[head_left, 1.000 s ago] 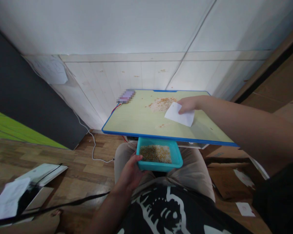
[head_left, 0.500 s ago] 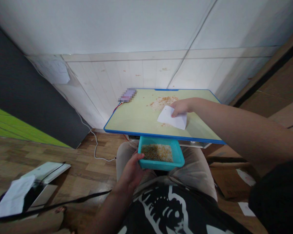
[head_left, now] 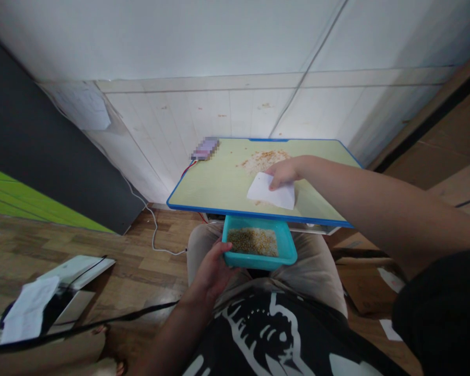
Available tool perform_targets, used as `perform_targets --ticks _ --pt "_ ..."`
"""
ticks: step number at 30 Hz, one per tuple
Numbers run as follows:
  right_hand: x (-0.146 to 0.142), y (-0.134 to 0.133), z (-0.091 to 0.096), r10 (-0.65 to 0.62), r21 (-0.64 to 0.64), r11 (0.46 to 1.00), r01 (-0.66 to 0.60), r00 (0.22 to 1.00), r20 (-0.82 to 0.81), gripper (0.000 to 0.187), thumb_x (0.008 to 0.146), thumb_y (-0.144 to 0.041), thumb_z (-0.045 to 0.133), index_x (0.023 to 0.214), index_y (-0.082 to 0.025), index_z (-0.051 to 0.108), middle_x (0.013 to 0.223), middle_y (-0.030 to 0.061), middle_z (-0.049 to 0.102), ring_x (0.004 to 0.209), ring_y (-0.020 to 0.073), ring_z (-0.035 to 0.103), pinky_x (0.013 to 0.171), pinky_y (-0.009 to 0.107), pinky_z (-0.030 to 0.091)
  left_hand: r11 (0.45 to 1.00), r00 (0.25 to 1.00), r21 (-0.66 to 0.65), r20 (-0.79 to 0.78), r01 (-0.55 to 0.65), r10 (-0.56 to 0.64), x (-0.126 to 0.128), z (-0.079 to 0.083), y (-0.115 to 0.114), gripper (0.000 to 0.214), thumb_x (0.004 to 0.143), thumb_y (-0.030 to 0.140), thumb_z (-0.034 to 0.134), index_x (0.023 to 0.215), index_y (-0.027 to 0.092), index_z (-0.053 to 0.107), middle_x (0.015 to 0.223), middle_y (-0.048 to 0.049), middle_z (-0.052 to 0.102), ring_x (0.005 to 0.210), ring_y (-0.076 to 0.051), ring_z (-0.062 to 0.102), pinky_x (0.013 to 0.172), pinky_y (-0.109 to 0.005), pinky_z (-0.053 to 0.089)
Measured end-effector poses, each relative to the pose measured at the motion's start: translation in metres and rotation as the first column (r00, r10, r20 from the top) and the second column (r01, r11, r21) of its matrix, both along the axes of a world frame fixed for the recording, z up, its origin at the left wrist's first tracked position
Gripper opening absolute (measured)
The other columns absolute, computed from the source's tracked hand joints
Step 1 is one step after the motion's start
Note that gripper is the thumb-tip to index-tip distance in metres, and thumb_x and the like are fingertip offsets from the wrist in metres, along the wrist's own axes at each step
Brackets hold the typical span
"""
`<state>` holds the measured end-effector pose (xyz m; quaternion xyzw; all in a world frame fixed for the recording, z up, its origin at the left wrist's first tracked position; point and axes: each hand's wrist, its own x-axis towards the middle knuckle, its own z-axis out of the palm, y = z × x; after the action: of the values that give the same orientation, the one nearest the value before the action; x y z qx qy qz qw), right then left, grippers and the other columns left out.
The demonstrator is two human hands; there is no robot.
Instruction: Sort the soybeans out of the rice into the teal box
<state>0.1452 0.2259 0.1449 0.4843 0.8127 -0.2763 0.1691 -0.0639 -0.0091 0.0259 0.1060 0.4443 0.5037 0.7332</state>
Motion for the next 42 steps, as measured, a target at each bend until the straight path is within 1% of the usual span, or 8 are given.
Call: perform_targets --ticks 6,11,16,20,27,32,36,42 --pt "-0.006 -0.003 -0.001 -0.023 -0.100 0.995 0.020 0.999 -0.025 0.046 0.083 -0.021 0.065 0.128 -0.025 0.073 0.098 0.0069 0.081 0.082 0.0247 0.076 0.072 0.037 0.059 1.000 1.000 0.006 -0.007 0.017 -0.017 0.000 -0.002 0.001 0.056 0.072 0.024 0.075 0.127 0.021 0.070 0.111 -0.0077 0.080 0.102 -0.030 0.074 0.076 -0.037 0.059" --pt "-0.011 -0.007 0.002 0.068 -0.065 0.996 -0.068 0.998 -0.005 0.040 0.084 -0.024 0.066 0.123 -0.024 0.075 0.093 0.0065 0.081 0.082 0.0253 0.075 0.069 0.036 0.059 1.000 1.000 0.001 0.006 0.005 -0.005 0.001 0.000 0.002 0.055 0.070 0.023 0.075 0.125 0.020 0.071 0.113 -0.0089 0.080 0.107 -0.031 0.073 0.079 -0.038 0.059" --pt "-0.015 -0.011 0.003 0.057 -0.153 0.986 -0.064 0.997 -0.050 0.037 0.084 -0.040 0.074 0.118 -0.024 0.076 0.094 0.0073 0.081 0.080 0.0261 0.075 0.070 0.039 0.059 1.000 1.000 -0.010 0.013 0.005 -0.005 0.000 -0.001 0.002 0.050 0.070 0.023 0.075 0.120 0.019 0.070 0.113 -0.0089 0.080 0.102 -0.029 0.074 0.076 -0.036 0.059" --pt "-0.017 -0.012 0.003 0.072 -0.122 0.990 -0.072 0.997 -0.007 0.041 0.085 -0.050 0.075 0.116 -0.025 0.076 0.096 0.0080 0.081 0.082 0.0270 0.076 0.071 0.039 0.059 1.000 1.000 -0.022 -0.012 0.003 -0.003 0.000 0.000 0.002 0.042 0.070 0.024 0.074 0.112 0.019 0.071 0.108 -0.0084 0.080 0.099 -0.028 0.074 0.072 -0.035 0.058" --pt "-0.020 -0.012 0.003 0.003 -0.164 0.986 -0.003 1.000 0.000 0.042 0.084 -0.044 0.078 0.121 -0.025 0.074 0.102 0.0073 0.081 0.085 0.0264 0.077 0.073 0.038 0.059 0.999 1.000 -0.035 -0.022 0.001 -0.001 0.003 0.006 0.003 0.039 0.071 0.023 0.072 0.109 0.019 0.071 0.104 -0.0072 0.080 0.094 -0.026 0.073 0.069 -0.033 0.057" --pt "-0.021 -0.007 0.000 -0.027 -0.262 0.965 0.015 0.999 -0.043 0.047 0.082 -0.039 0.079 0.125 -0.021 0.070 0.103 0.0071 0.080 0.088 0.0252 0.076 0.075 0.036 0.060 0.999 1.000 -0.040 -0.019 -0.015 0.014 0.003 0.007 0.003 0.041 0.070 0.022 0.071 0.111 0.019 0.070 0.106 -0.0078 0.079 0.092 -0.025 0.073 0.071 -0.033 0.058" --pt "-0.019 -0.004 -0.004 -0.031 -0.297 0.955 0.009 0.997 -0.070 0.054 0.075 -0.042 0.084 0.122 -0.020 0.070 0.100 0.0062 0.080 0.087 0.0259 0.076 0.075 0.036 0.061 0.999 1.000 -0.043 -0.011 -0.014 0.014 0.003 0.006 0.003 0.040 0.072 0.021 0.069 0.112 0.019 0.069 0.105 -0.0074 0.079 0.088 -0.023 0.073 0.069 -0.032 0.058" --pt "-0.015 -0.005 -0.005 -0.054 -0.343 0.939 0.020 0.995 -0.089 0.060 0.075 -0.045 0.083 0.128 -0.021 0.068 0.100 0.0060 0.081 0.089 0.0273 0.077 0.077 0.039 0.062 0.998 1.000 -0.057 -0.021 -0.005 0.003 0.004 0.008 0.004 0.037 0.074 0.021 0.067 0.111 0.019 0.071 0.103 -0.0072 0.080 0.090 -0.024 0.074 0.070 -0.033 0.060"
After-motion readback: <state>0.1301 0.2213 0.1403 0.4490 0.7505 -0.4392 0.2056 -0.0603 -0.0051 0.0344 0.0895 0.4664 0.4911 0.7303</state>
